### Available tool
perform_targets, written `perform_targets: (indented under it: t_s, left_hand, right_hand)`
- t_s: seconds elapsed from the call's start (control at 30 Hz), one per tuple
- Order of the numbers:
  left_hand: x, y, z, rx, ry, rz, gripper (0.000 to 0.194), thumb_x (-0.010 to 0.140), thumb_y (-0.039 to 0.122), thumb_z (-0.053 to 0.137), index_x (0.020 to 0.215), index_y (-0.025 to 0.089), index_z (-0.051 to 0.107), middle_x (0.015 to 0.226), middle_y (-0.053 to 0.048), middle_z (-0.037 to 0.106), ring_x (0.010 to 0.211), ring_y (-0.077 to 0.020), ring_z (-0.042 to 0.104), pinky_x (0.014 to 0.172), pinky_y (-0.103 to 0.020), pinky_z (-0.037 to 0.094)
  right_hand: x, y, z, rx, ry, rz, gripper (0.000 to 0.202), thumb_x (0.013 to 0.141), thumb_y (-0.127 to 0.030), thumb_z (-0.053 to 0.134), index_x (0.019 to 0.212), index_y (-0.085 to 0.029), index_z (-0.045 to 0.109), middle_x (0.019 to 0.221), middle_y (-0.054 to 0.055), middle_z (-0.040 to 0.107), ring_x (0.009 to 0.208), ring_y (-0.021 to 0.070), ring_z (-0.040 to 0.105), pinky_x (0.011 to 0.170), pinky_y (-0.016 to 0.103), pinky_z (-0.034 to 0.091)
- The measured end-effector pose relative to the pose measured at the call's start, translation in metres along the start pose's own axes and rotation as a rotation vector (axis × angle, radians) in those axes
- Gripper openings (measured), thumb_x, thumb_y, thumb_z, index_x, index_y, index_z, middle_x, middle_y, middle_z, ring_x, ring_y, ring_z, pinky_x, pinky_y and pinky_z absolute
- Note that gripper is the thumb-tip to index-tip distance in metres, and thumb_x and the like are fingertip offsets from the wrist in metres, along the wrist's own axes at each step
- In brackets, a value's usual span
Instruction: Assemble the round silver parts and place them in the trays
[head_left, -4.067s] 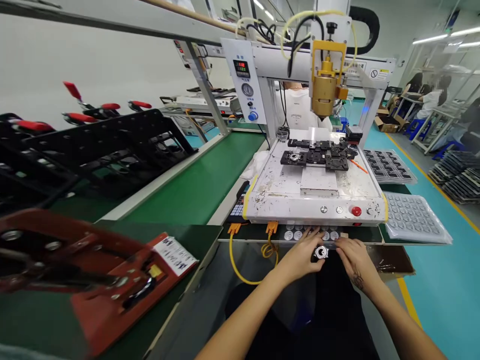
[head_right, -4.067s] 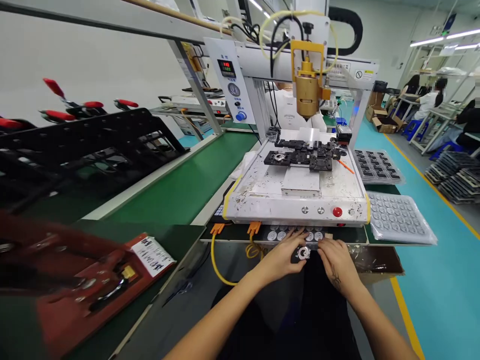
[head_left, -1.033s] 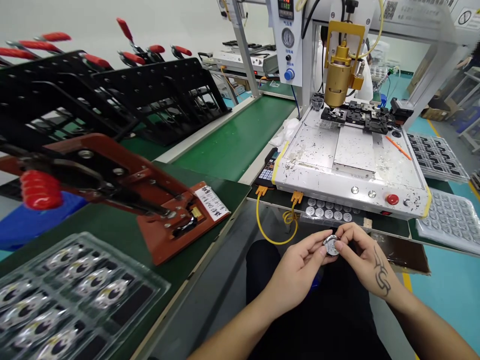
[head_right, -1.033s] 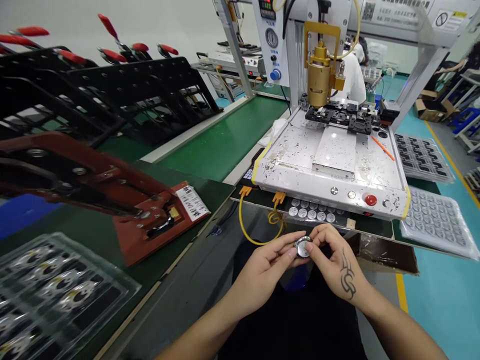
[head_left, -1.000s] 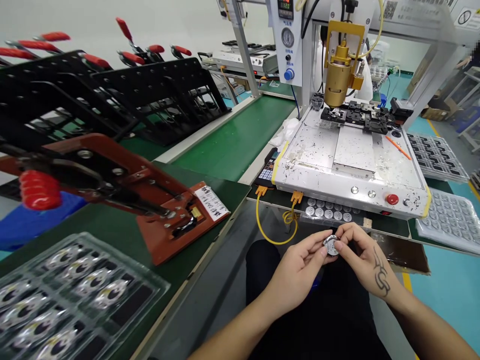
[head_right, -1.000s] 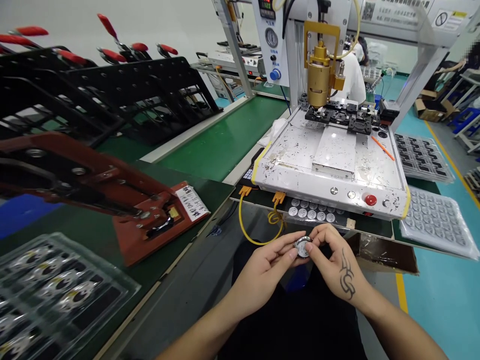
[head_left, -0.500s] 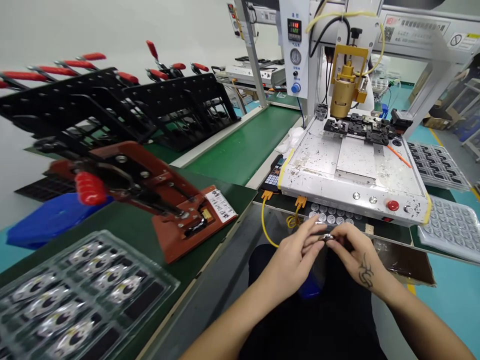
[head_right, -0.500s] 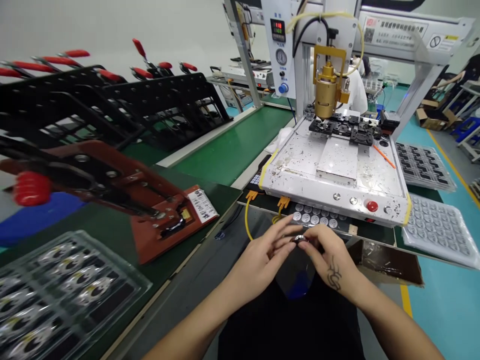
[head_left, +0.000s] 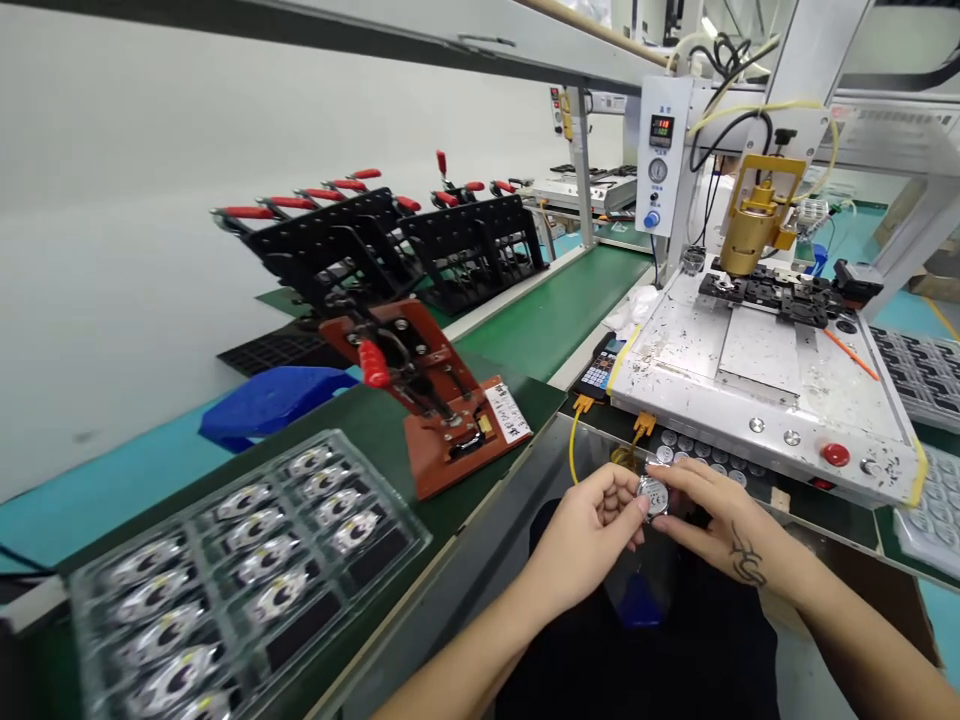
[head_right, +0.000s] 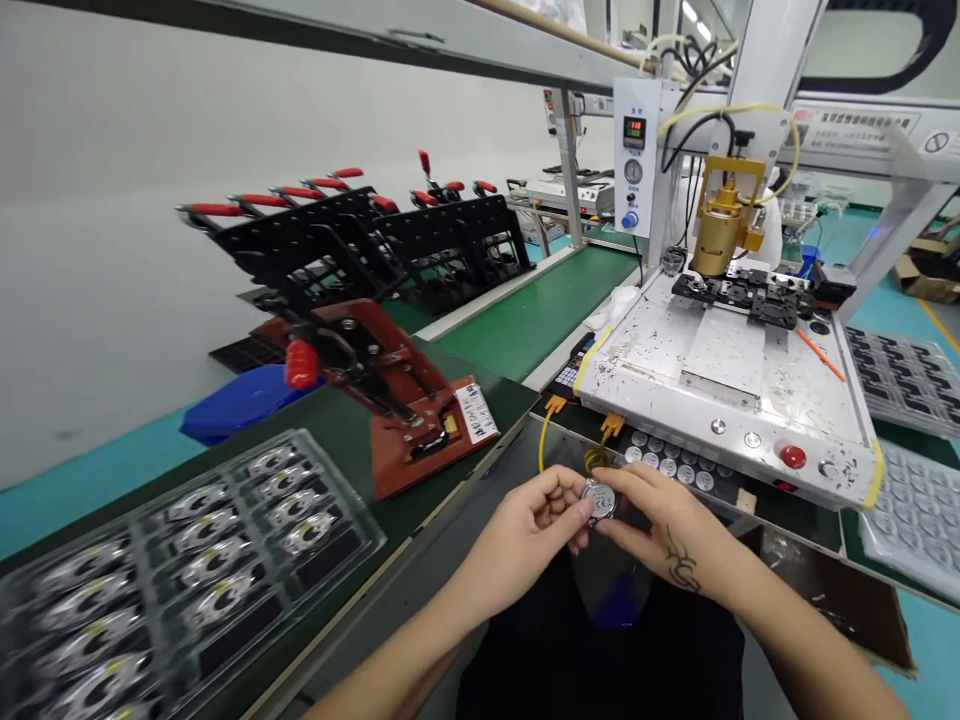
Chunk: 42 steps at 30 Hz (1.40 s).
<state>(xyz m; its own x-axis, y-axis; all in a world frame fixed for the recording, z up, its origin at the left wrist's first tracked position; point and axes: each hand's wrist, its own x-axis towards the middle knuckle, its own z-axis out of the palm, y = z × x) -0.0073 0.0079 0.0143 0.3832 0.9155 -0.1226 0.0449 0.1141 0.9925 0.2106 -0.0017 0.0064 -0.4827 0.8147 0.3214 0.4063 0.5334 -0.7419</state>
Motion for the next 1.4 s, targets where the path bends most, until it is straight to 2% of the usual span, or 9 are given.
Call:
perform_targets:
  t_s: [0.17,0.33,0.43,0.57,0.7,0.83,1.03,1.2,1.4]
  left_hand:
    - [-0.015,0.029,-0.025,0.261,0.032,0.156,0.012,0.099,0.032,0.067,0.104,0.021,0.069,0.086,-0.003,0.074,0.078,-0.0189,0.072,0.074,-0.031,0.058]
    - [-0.015,0.085,-0.112,0.793,0.49,0.819,0.011,0.102,0.029,0.064,0.098,0.022,0.071,0.095,-0.008,0.076,0.089,-0.0212,0.07,0.085,-0.036,0.054]
    - [-0.002,0.098,-0.163,1.006,0.534,1.075,0.036,0.103,0.027,0.058,0.067,0.023,0.055,0.064,-0.001,0.059,0.066,-0.0179,0.057,0.071,-0.035,0.047]
    - [0.01,0.107,-0.183,1.042,0.51,1.08,0.054,0.105,0.03,0.056,0.057,0.023,0.032,0.053,0.005,0.033,0.051,-0.0136,0.033,0.056,-0.033,0.031]
    - [0.024,0.154,-0.187,0.659,0.743,0.985,0.048,0.109,0.042,0.055,0.066,0.023,0.043,0.061,0.004,0.043,0.055,-0.0127,0.042,0.057,-0.029,0.036]
    - [0.041,0.193,-0.232,0.247,0.73,0.804,0.037,0.108,0.052,0.054,0.087,0.021,0.059,0.073,0.0,0.059,0.063,-0.0141,0.06,0.065,-0.028,0.052]
    - [-0.005,0.095,-0.288,0.428,0.769,0.209,0.039,0.099,0.055,0.058,0.09,0.019,0.068,0.076,-0.006,0.07,0.065,-0.0185,0.066,0.065,-0.033,0.057]
    - [-0.02,-0.003,-0.255,0.551,0.465,-0.041,0.026,0.078,0.045,0.078,0.075,0.019,0.075,0.064,-0.004,0.071,0.057,-0.0213,0.066,0.054,-0.03,0.05]
    - [0.025,-0.032,-0.236,0.734,0.487,-0.023,0.014,0.067,0.025,0.078,0.07,0.02,0.065,0.054,0.004,0.054,0.058,-0.0169,0.052,0.057,-0.028,0.035]
  right_hand:
    - [0.02,0.0,-0.003,-0.204,0.02,-0.224,0.045,0.104,-0.024,0.064,0.148,-0.027,0.055,0.121,0.011,0.072,0.103,0.0236,0.074,0.09,0.035,0.061]
    - [0.046,0.005,-0.002,-0.172,0.162,-0.226,0.032,0.099,-0.024,0.068,0.131,-0.025,0.062,0.094,0.003,0.072,0.076,0.0181,0.069,0.07,0.028,0.06]
    - [0.058,0.002,-0.003,-0.112,0.205,-0.182,0.03,0.098,-0.027,0.067,0.128,-0.024,0.064,0.088,0.002,0.07,0.072,0.0175,0.066,0.064,0.027,0.058]
    - [0.07,-0.005,0.002,-0.029,0.234,-0.139,0.03,0.098,-0.031,0.068,0.127,-0.023,0.065,0.083,0.0,0.066,0.069,0.0165,0.062,0.065,0.028,0.057]
    - [0.095,-0.011,0.02,0.061,0.169,-0.098,0.03,0.098,-0.033,0.068,0.126,-0.022,0.066,0.085,0.001,0.065,0.072,0.0172,0.062,0.066,0.029,0.055]
    - [0.131,-0.01,0.045,0.109,0.073,-0.125,0.031,0.096,-0.032,0.068,0.124,-0.021,0.067,0.085,0.001,0.064,0.07,0.0168,0.058,0.065,0.029,0.051]
    - [0.151,0.022,0.073,0.121,-0.021,-0.113,0.029,0.097,-0.034,0.067,0.123,-0.021,0.066,0.089,0.002,0.064,0.077,0.0185,0.061,0.071,0.03,0.052]
    - [0.179,0.044,0.101,0.031,-0.069,-0.173,0.029,0.094,-0.03,0.068,0.121,-0.021,0.068,0.092,0.003,0.064,0.082,0.0196,0.062,0.078,0.032,0.051]
    - [0.221,0.057,0.132,-0.012,-0.113,-0.152,0.032,0.091,-0.03,0.072,0.12,-0.017,0.07,0.08,0.0,0.06,0.075,0.0192,0.06,0.075,0.032,0.049]
